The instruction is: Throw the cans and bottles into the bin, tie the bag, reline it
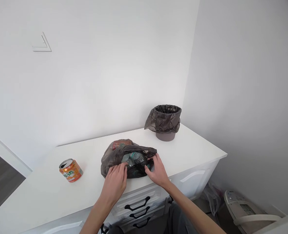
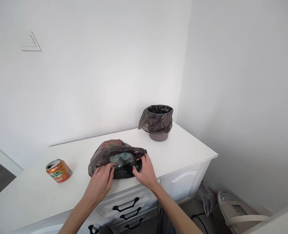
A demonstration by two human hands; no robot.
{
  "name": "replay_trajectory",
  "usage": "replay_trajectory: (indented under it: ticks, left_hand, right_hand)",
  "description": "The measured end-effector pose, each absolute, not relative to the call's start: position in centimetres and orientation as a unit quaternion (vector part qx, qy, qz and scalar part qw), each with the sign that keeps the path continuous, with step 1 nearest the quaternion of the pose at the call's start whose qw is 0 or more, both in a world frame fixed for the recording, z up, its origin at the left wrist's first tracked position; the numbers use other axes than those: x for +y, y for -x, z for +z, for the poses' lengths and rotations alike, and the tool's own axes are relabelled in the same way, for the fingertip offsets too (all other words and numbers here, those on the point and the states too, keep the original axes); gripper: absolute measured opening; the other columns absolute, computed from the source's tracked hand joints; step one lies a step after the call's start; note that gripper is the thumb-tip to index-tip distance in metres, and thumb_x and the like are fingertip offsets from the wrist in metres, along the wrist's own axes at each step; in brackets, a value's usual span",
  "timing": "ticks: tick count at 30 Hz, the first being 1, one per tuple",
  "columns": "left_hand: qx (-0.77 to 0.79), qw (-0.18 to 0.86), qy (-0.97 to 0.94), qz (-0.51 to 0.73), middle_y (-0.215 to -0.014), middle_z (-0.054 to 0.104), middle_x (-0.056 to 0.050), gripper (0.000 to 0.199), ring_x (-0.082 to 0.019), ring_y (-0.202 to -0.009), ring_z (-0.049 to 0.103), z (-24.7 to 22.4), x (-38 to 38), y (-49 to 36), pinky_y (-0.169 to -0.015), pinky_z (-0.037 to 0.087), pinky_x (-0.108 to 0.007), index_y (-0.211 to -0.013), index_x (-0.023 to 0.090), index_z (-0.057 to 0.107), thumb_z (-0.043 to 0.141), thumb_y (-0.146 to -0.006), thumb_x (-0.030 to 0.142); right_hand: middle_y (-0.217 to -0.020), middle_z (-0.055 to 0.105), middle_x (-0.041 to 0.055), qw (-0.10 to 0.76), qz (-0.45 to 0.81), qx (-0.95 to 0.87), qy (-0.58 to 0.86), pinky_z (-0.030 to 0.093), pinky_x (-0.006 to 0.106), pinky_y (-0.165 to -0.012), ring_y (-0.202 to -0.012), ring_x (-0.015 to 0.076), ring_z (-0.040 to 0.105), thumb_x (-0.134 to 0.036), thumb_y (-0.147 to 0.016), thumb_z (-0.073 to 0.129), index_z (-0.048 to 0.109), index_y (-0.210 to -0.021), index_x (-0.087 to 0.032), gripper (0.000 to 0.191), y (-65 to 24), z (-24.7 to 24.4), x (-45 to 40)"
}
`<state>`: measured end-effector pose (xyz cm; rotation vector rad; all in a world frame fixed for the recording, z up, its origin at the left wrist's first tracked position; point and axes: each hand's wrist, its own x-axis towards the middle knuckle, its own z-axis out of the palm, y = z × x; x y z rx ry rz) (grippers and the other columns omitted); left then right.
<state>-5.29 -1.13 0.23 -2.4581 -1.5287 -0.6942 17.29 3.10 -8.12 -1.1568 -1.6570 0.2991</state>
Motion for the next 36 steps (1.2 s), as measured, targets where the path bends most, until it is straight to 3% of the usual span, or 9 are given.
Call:
replay_trajectory:
  ticks: [4, 10, 15, 19, 23, 28, 32, 36]
  left_hand:
    - [-0.506, 0.102, 0.819, -0.25, -0.094, 0.071, -0.007, 0.021, -0.025, -0.087, 0.067, -1.7, -2.2, 4.2, -0.083, 0.05, -0.043, -0.098, 0.021, 0.06, 0.042, -0.105, 0.028]
    - [-0.451, 0.067, 0.849, -0.267, -0.094, 0.065, -0.007, 0.02, -0.023, -0.085, 0.062, -4.1, -4.8, 3.0, -0.078, 0.05, -0.038, -0.092, 0.023, 0.061, 0.046, -0.104, 0.028]
    - [-0.437, 0.056, 0.861, -0.255, -0.105, 0.063, -0.009, 0.025, -0.022, -0.091, 0.061, -4.3, -4.9, 3.9, -0.081, 0.05, -0.038, -0.09, 0.021, 0.062, 0.043, -0.105, 0.023]
    - [-0.463, 0.115, 0.836, -0.271, -0.116, 0.06, -0.013, 0.025, -0.028, -0.106, 0.061, -3.7, -3.5, 4.8, -0.087, 0.053, -0.041, -0.116, 0.02, 0.064, 0.043, -0.103, 0.018]
    - [-0.438, 0.192, 0.861, -0.17, -0.123, 0.06, -0.015, 0.057, -0.035, -0.117, 0.057, -2.6, -1.5, 5.0, -0.094, 0.05, -0.051, -0.14, 0.029, 0.058, 0.047, -0.09, 0.004]
    - [-0.402, 0.216, 0.883, -0.113, -0.125, 0.063, -0.014, 0.057, -0.034, -0.118, 0.058, -1.5, 0.4, 4.5, -0.101, 0.045, -0.052, -0.129, 0.029, 0.065, 0.051, -0.083, -0.003]
    - [-0.39, 0.209, 0.889, -0.122, -0.109, 0.07, -0.011, 0.052, -0.03, -0.106, 0.064, -0.9, 0.7, 4.6, -0.1, 0.047, -0.05, -0.131, 0.028, 0.066, 0.047, -0.091, -0.001]
    - [-0.364, 0.213, 0.895, -0.147, -0.117, 0.073, -0.01, 0.049, -0.029, -0.112, 0.066, -0.3, -0.3, 5.3, -0.106, 0.047, -0.053, -0.139, 0.025, 0.061, 0.045, -0.098, 0.004]
  right_hand:
    - [-0.103, 0.058, 0.0078, 0.558, 0.14, -0.662, 0.48, 0.052, 0.041, -0.092, -0.1, 0.0253, 0.059, -0.025, -0.086, 0.057, 0.061, -0.089, -0.022, 0.005, -17.5, -8.3, 3.4]
    - [-0.093, 0.066, 0.0081, 0.594, 0.196, -0.594, 0.506, 0.049, 0.038, -0.089, -0.095, 0.0258, 0.061, -0.034, -0.086, 0.058, 0.064, -0.068, -0.022, 0.022, -18.1, -8.5, 3.9]
    - [-0.068, 0.06, 0.0024, 0.585, 0.227, -0.582, 0.518, 0.044, 0.029, -0.069, -0.072, 0.0196, 0.057, -0.037, -0.086, 0.056, 0.05, -0.051, -0.022, 0.039, -18.4, -8.6, 4.1]
    - [-0.053, 0.047, -0.0033, 0.577, 0.249, -0.574, 0.524, 0.034, 0.027, -0.056, -0.057, 0.015, 0.045, -0.036, -0.086, 0.053, 0.045, -0.052, -0.023, 0.037, -18.5, -8.5, 4.1]
    - [-0.052, 0.046, -0.0043, 0.573, 0.263, -0.57, 0.527, 0.033, 0.026, -0.053, -0.054, 0.014, 0.043, -0.037, -0.084, 0.053, 0.046, -0.056, -0.023, 0.032, -18.5, -8.3, 4.1]
    - [-0.054, 0.051, -0.0029, 0.572, 0.261, -0.568, 0.532, 0.033, 0.026, -0.053, -0.054, 0.0146, 0.046, -0.039, -0.084, 0.053, 0.046, -0.058, -0.023, 0.031, -18.5, -8.2, 4.2]
    - [-0.053, 0.051, -0.0027, 0.568, 0.255, -0.571, 0.536, 0.033, 0.026, -0.052, -0.053, 0.0147, 0.046, -0.038, -0.084, 0.053, 0.046, -0.057, -0.023, 0.031, -18.5, -8.3, 4.4]
    - [-0.051, 0.045, -0.004, 0.557, 0.257, -0.575, 0.542, 0.031, 0.026, -0.05, -0.051, 0.0137, 0.042, -0.038, -0.085, 0.053, 0.042, -0.055, -0.024, 0.034, -18.5, -8.5, 4.4]
